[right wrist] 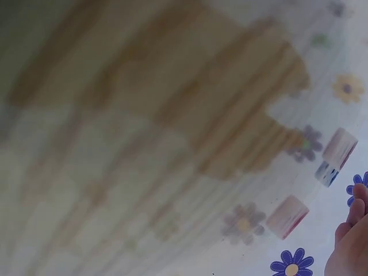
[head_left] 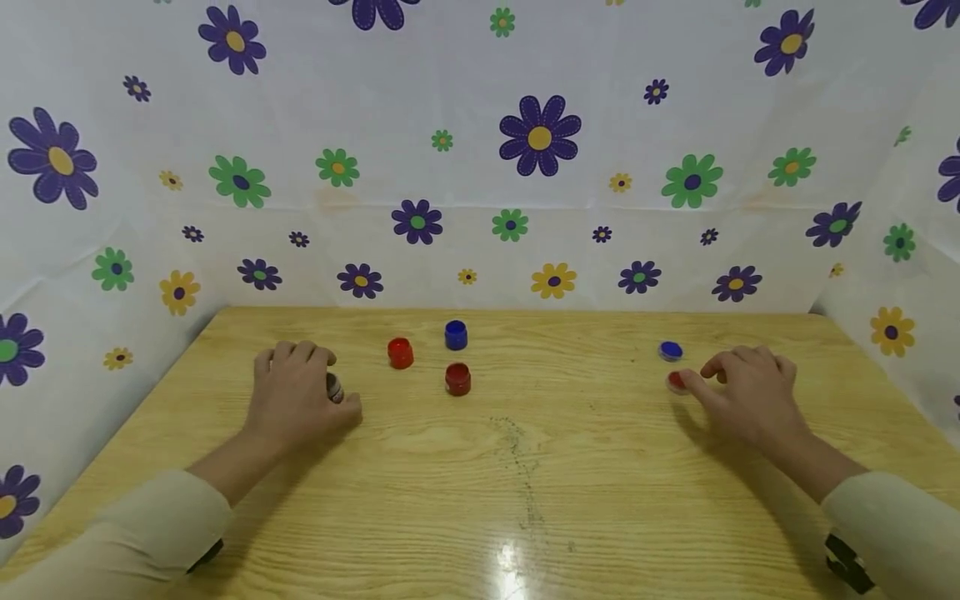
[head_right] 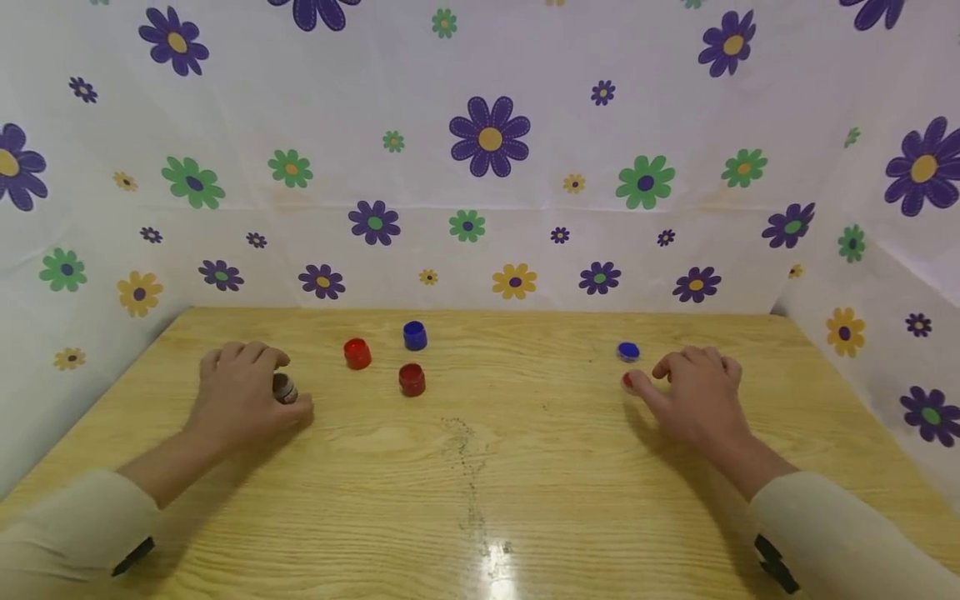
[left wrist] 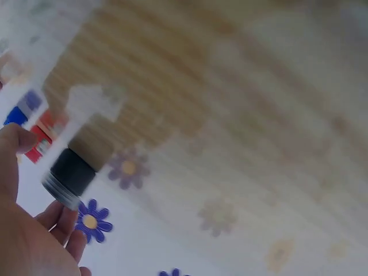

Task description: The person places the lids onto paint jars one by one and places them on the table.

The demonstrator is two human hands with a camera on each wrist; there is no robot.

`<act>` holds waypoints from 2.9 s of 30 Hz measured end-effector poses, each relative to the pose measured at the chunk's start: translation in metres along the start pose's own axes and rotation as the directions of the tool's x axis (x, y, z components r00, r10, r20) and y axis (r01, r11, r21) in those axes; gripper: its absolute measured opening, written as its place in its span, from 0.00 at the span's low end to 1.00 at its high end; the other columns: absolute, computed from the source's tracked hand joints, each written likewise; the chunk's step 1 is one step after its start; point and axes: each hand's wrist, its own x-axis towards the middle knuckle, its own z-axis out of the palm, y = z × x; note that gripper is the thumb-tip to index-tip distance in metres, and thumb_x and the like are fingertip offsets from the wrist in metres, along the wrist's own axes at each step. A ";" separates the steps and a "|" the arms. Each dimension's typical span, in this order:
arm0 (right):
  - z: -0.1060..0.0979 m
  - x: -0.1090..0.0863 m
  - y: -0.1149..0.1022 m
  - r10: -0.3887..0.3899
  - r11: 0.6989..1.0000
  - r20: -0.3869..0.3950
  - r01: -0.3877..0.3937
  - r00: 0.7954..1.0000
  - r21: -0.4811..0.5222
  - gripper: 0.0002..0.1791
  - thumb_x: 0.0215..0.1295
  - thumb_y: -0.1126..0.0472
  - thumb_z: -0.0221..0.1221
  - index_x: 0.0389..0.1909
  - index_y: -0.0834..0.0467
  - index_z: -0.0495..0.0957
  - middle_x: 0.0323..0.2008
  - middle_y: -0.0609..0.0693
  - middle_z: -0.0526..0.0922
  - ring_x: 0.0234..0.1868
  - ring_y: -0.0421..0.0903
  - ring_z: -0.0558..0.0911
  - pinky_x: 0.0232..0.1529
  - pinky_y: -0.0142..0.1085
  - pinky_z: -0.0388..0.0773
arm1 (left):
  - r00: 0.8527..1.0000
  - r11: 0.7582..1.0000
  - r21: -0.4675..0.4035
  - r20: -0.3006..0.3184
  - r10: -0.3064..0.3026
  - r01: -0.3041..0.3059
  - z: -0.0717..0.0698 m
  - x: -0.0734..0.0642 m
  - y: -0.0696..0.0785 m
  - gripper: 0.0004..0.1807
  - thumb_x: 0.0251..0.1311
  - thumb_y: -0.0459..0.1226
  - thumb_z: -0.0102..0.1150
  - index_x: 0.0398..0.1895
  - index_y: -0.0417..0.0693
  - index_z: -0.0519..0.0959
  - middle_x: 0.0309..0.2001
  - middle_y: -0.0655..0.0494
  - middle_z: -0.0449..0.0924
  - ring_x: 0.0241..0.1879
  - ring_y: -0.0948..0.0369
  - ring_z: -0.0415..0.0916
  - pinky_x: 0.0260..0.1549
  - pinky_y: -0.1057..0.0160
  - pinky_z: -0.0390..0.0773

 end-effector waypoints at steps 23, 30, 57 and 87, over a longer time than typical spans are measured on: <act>0.004 0.004 0.001 0.049 0.997 0.090 -0.044 0.995 -0.058 0.29 0.63 0.44 0.62 0.46 0.68 0.80 0.49 0.67 0.78 0.53 0.65 0.69 0.53 0.64 0.55 | 0.985 0.986 -0.137 0.127 0.115 -0.097 0.035 0.039 0.109 0.27 0.48 0.55 0.64 0.38 0.40 0.80 0.40 0.50 0.79 0.48 0.49 0.69 0.59 0.43 0.61; 0.008 0.009 -0.002 0.068 0.995 0.149 -0.057 0.986 -0.080 0.32 0.63 0.41 0.60 0.49 0.68 0.79 0.52 0.68 0.77 0.56 0.66 0.66 0.54 0.64 0.54 | 0.979 0.991 -0.099 0.174 0.104 -0.087 0.036 0.042 0.112 0.26 0.48 0.55 0.64 0.35 0.40 0.78 0.36 0.49 0.78 0.45 0.48 0.69 0.54 0.45 0.63; 0.001 -0.008 -0.006 0.148 0.970 0.019 -0.149 0.989 0.191 0.22 0.63 0.46 0.62 0.36 0.64 0.83 0.36 0.60 0.83 0.40 0.56 0.78 0.41 0.55 0.59 | 0.969 0.976 -0.202 0.214 0.122 -0.079 0.025 0.025 0.107 0.18 0.46 0.48 0.64 0.11 0.50 0.70 0.18 0.59 0.70 0.30 0.54 0.67 0.42 0.51 0.62; 0.031 -0.042 -0.129 -0.184 0.876 -0.033 0.179 0.982 0.448 0.14 0.50 0.56 0.70 0.34 0.51 0.76 0.31 0.41 0.74 0.40 0.43 0.70 0.48 0.47 0.54 | 0.943 0.867 -0.492 0.245 0.223 -0.077 0.024 -0.007 0.179 0.12 0.39 0.47 0.70 0.23 0.53 0.78 0.23 0.67 0.74 0.31 0.63 0.67 0.50 0.47 0.66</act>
